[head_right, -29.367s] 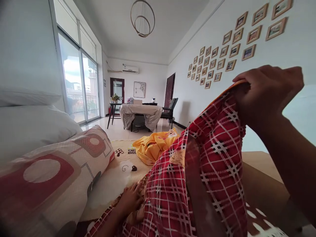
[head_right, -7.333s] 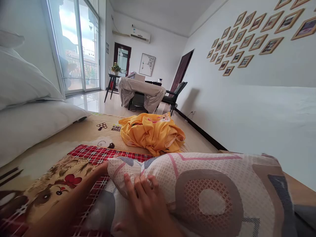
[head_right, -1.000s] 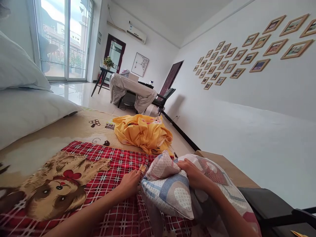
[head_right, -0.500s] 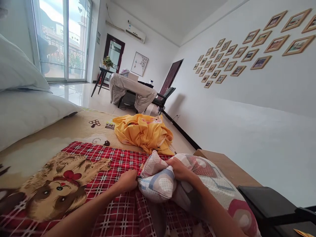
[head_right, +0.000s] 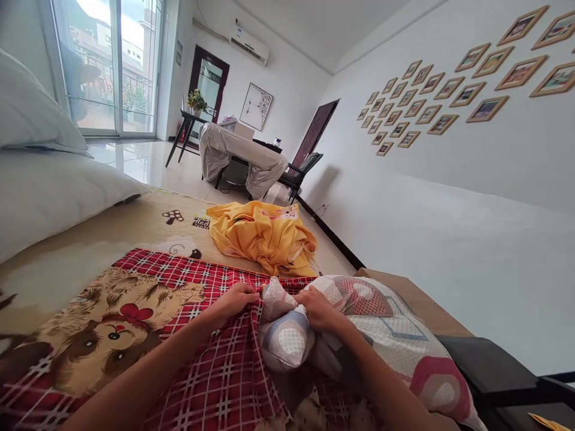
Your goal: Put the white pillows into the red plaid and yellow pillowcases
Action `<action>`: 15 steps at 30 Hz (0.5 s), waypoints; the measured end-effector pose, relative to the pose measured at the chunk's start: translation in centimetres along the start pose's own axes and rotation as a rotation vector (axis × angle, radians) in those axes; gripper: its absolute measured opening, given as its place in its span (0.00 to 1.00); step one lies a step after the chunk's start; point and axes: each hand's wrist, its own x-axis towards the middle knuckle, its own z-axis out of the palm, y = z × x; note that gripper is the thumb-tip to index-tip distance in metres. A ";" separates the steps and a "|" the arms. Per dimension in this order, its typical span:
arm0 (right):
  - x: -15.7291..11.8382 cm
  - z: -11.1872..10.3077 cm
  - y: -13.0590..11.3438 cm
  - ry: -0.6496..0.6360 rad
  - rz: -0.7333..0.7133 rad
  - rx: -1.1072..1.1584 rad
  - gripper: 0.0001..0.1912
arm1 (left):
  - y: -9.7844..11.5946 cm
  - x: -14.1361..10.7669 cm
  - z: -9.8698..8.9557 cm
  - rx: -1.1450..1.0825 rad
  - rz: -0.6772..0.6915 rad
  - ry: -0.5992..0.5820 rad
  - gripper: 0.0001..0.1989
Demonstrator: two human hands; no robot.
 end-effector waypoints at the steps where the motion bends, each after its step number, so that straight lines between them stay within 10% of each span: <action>1: 0.0 0.1 -0.4 -0.016 0.009 -0.034 0.07 | 0.3 -0.1 0.0 -0.021 0.016 0.012 0.15; 15: -0.5 -4.3 -4.6 -0.284 -0.004 -0.325 0.14 | 2.7 -2.1 -0.2 -0.012 0.217 0.061 0.15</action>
